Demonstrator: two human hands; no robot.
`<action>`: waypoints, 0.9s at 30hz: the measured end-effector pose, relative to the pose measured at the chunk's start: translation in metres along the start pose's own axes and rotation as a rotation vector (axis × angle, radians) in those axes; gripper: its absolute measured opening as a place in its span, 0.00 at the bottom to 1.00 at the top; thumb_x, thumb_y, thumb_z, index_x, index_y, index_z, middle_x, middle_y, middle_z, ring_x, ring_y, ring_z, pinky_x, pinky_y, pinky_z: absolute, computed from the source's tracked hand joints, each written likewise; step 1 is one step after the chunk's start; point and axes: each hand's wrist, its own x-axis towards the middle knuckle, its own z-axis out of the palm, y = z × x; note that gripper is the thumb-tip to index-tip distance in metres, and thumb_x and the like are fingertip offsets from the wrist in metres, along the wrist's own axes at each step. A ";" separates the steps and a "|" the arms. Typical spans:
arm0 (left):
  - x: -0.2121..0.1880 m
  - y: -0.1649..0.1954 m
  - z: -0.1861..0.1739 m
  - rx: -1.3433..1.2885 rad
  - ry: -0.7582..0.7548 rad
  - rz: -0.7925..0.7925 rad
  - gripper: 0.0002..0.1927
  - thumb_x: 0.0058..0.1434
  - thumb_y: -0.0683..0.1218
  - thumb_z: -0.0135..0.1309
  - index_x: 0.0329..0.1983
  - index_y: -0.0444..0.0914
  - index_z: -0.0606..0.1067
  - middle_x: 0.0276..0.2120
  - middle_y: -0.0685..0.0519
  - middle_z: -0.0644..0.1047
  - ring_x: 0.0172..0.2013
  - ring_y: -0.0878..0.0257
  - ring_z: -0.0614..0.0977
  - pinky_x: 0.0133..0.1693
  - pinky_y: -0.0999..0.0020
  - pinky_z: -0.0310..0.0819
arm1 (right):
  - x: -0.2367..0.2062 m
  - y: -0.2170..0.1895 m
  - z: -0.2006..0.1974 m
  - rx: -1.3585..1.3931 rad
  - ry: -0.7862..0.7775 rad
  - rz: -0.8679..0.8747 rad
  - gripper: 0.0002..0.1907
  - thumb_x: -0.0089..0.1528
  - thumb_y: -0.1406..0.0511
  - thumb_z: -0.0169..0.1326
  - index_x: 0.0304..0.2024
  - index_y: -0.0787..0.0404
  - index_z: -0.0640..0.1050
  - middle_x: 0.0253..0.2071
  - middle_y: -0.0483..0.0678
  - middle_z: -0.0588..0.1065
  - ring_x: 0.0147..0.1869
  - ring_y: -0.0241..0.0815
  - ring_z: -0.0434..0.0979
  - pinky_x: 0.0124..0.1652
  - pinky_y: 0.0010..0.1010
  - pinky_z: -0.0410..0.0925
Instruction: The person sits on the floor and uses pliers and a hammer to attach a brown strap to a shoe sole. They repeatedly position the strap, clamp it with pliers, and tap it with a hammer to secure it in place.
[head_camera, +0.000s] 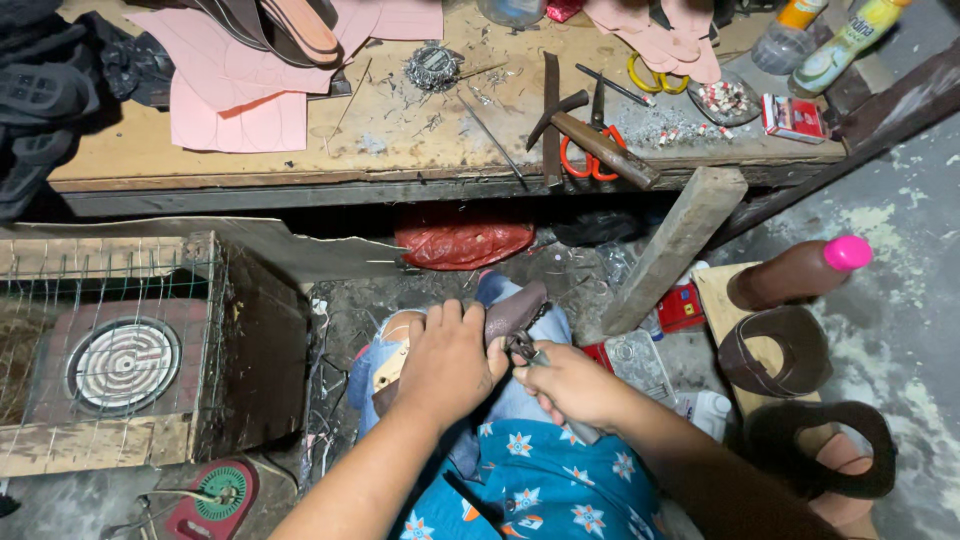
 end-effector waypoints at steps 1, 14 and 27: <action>0.000 0.000 0.000 0.006 0.003 0.010 0.26 0.57 0.56 0.54 0.51 0.33 0.73 0.42 0.40 0.73 0.48 0.42 0.73 0.50 0.45 0.64 | -0.001 0.003 0.003 -0.158 0.064 -0.021 0.16 0.66 0.61 0.52 0.46 0.70 0.73 0.28 0.55 0.70 0.27 0.46 0.70 0.27 0.41 0.67; 0.002 0.002 0.004 0.005 -0.008 -0.010 0.22 0.59 0.57 0.53 0.44 0.34 0.74 0.41 0.40 0.74 0.46 0.43 0.74 0.50 0.47 0.65 | -0.011 -0.015 0.003 -0.301 0.181 0.005 0.15 0.65 0.61 0.50 0.44 0.69 0.71 0.38 0.71 0.74 0.43 0.75 0.75 0.43 0.60 0.68; 0.016 -0.010 0.011 -0.066 -0.071 -0.048 0.23 0.61 0.59 0.52 0.41 0.34 0.71 0.41 0.37 0.77 0.46 0.39 0.78 0.52 0.45 0.66 | -0.026 0.022 0.002 -0.802 0.364 -0.471 0.28 0.61 0.64 0.54 0.61 0.69 0.67 0.50 0.65 0.72 0.54 0.65 0.73 0.52 0.49 0.66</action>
